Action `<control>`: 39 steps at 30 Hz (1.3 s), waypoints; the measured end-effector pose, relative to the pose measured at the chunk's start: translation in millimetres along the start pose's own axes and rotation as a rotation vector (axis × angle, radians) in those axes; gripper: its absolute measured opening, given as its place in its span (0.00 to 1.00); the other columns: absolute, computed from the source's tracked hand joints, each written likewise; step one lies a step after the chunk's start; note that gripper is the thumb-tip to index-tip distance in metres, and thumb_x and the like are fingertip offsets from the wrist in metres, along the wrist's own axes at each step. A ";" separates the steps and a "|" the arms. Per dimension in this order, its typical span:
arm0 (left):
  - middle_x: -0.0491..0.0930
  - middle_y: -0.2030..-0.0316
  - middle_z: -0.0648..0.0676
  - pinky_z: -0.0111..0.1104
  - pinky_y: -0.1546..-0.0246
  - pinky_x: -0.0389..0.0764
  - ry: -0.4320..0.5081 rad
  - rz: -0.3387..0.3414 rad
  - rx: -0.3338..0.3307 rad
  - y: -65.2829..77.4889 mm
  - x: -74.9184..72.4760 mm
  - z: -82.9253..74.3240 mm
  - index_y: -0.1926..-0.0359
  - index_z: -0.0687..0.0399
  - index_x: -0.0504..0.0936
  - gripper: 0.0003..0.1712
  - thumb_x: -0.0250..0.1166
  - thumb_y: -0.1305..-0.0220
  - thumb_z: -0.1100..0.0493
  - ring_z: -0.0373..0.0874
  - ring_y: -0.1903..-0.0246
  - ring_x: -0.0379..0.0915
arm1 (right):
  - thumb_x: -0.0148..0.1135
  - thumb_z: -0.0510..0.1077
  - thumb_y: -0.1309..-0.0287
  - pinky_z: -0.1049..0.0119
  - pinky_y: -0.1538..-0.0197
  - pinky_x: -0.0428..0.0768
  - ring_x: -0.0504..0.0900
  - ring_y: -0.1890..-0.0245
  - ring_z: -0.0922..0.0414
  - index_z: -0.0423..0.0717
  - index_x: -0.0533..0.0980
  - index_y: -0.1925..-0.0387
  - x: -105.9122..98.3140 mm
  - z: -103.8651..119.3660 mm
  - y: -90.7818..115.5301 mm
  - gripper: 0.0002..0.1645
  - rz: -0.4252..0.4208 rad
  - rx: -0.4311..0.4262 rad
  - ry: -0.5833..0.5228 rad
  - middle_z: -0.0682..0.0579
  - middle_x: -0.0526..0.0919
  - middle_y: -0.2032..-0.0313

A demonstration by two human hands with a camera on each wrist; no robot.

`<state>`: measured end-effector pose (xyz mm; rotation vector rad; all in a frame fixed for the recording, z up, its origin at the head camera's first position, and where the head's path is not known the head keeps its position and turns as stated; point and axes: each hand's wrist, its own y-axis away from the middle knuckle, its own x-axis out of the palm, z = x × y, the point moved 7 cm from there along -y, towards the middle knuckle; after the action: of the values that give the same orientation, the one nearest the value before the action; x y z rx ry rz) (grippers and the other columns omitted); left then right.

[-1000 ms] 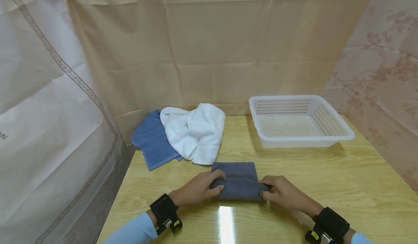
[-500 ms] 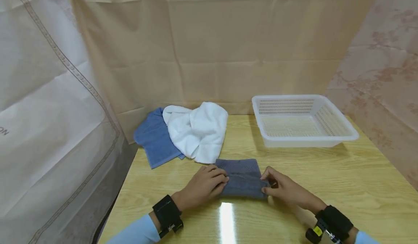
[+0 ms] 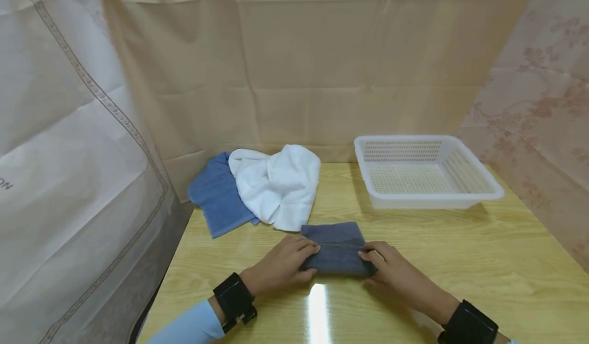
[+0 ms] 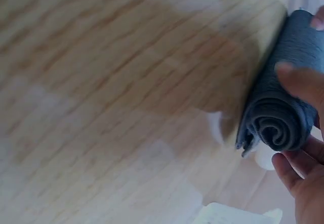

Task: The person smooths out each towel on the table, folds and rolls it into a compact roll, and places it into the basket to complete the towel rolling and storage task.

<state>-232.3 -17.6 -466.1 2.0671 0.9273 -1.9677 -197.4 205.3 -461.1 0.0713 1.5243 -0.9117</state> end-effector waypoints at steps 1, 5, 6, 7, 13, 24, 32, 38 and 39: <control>0.80 0.41 0.53 0.40 0.37 0.72 -0.008 -0.008 0.007 0.5 0.2 -0.8 0.37 0.57 0.80 0.28 0.69 0.31 0.47 0.47 0.41 0.74 | 0.87 0.36 0.63 0.66 0.42 0.77 0.78 0.45 0.47 0.37 0.76 0.44 2.1 -0.7 0.1 0.42 0.004 -0.003 0.007 0.40 0.77 0.45; 0.81 0.42 0.55 0.40 0.36 0.72 -0.005 -0.021 -0.003 0.5 1.6 -0.8 0.36 0.60 0.79 0.27 0.66 0.28 0.49 0.48 0.41 0.75 | 0.85 0.35 0.61 0.60 0.49 0.83 0.81 0.48 0.46 0.34 0.76 0.44 6.5 -4.2 -1.8 0.39 0.024 0.019 0.038 0.39 0.78 0.48; 0.81 0.42 0.55 0.39 0.37 0.72 0.011 -0.018 -0.014 0.2 2.3 0.4 0.36 0.60 0.79 0.27 0.65 0.28 0.49 0.47 0.42 0.75 | 0.83 0.36 0.58 0.59 0.50 0.84 0.81 0.48 0.46 0.34 0.76 0.44 7.5 -6.2 -2.3 0.38 0.044 0.049 0.034 0.39 0.79 0.47; 0.80 0.42 0.55 0.40 0.37 0.73 0.032 -0.008 -0.027 0.1 2.9 1.8 0.36 0.60 0.79 0.27 0.64 0.27 0.49 0.47 0.42 0.75 | 0.81 0.37 0.54 0.58 0.51 0.84 0.82 0.48 0.46 0.34 0.76 0.43 8.3 -8.4 -3.0 0.36 0.074 0.090 0.007 0.40 0.79 0.47; 0.82 0.43 0.51 0.42 0.42 0.75 0.074 0.055 -0.111 1.0 9.3 11.2 0.36 0.56 0.80 0.25 0.57 0.22 0.46 0.45 0.43 0.76 | 0.66 0.44 0.31 0.66 0.63 0.81 0.78 0.68 0.65 0.37 0.76 0.38 16.5 -27.4 -1.7 0.25 0.258 0.363 -0.346 0.51 0.83 0.58; 0.81 0.45 0.47 0.39 0.52 0.78 -0.129 -0.072 -0.124 -6.3 -0.1 8.0 0.39 0.49 0.79 0.17 0.58 0.22 0.50 0.40 0.47 0.78 | 0.54 0.48 0.22 0.66 0.69 0.69 0.69 0.74 0.65 0.32 0.73 0.36 26.0 -50.5 -5.3 0.26 0.322 0.482 -0.584 0.56 0.73 0.69; 0.81 0.42 0.48 0.42 0.47 0.78 -0.137 -0.070 -0.049 -4.4 -5.5 5.5 0.40 0.49 0.83 0.24 0.64 0.28 0.42 0.44 0.41 0.76 | 0.63 0.43 0.28 0.60 0.58 0.76 0.73 0.55 0.55 0.45 0.78 0.51 13.9 -25.7 -9.6 0.09 0.031 0.233 -0.208 0.48 0.76 0.51; 0.79 0.38 0.49 0.45 0.41 0.74 -0.103 0.020 -0.048 -3.2 -3.4 6.2 0.37 0.50 0.81 0.35 0.73 0.38 0.38 0.46 0.38 0.73 | 0.39 0.53 0.20 0.50 0.57 0.80 0.78 0.53 0.46 0.48 0.74 0.60 11.6 0.6 -8.9 0.20 -0.105 0.002 0.071 0.44 0.78 0.52; 0.79 0.38 0.49 0.45 0.41 0.73 -0.092 0.022 -0.053 -3.1 -3.2 6.5 0.36 0.50 0.80 0.35 0.74 0.38 0.39 0.46 0.37 0.73 | 0.37 0.54 0.20 0.51 0.55 0.81 0.79 0.51 0.47 0.47 0.74 0.58 11.3 1.0 -8.9 0.22 -0.091 0.000 0.062 0.44 0.78 0.51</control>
<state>-239.4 -19.4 -463.0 1.9325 0.9244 -1.9861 -203.7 193.5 -466.3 0.0311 1.5955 -0.9896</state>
